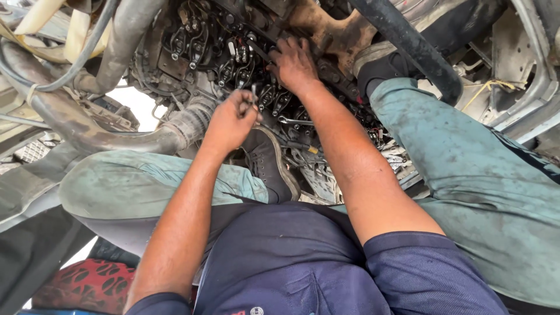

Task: The person works on an open engine compartment, using a wrench to tighten or loosen bolts on the valve train assembly.

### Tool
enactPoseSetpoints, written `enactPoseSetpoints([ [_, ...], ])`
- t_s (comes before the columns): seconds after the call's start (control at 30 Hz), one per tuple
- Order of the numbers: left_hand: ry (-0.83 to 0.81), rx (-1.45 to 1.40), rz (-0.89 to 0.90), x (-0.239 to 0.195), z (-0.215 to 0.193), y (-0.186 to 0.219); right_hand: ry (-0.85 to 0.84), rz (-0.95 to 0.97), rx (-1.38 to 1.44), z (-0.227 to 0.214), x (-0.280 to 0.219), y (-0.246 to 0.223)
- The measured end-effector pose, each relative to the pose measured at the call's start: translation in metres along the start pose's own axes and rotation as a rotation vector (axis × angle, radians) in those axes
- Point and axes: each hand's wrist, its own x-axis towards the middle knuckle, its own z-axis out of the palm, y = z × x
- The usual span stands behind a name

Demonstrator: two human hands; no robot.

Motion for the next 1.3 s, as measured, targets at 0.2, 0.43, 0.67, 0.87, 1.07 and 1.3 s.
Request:
enactPoseSetpoints([
  [0.2, 0.152, 0.292, 0.262, 0.015, 0.001, -0.008, -0.119, 0.04, -0.005, 0.006, 0.003, 0.001],
  [0.43, -0.069, 0.029, -0.044, 0.017, 0.004, -0.012, -0.195, 0.08, -0.036, 0.0, 0.004, -0.002],
  [0.67, -0.059, 0.23, -0.051, 0.022, 0.016, -0.042, -0.104, 0.04, -0.034, 0.011, 0.004, 0.003],
  [0.87, -0.23, 0.562, -0.163, 0.018, 0.029, -0.078, -0.137, 0.055, -0.028, 0.011, 0.004, 0.004],
  [1.07, -0.203, 0.694, -0.283, 0.021, 0.032, -0.075, -0.155, 0.056, -0.007, -0.007, 0.003, -0.004],
  [1.3, -0.164, 0.674, -0.188, 0.018, 0.033, -0.067, -0.127, 0.039, -0.008, -0.009, 0.004, -0.004],
])
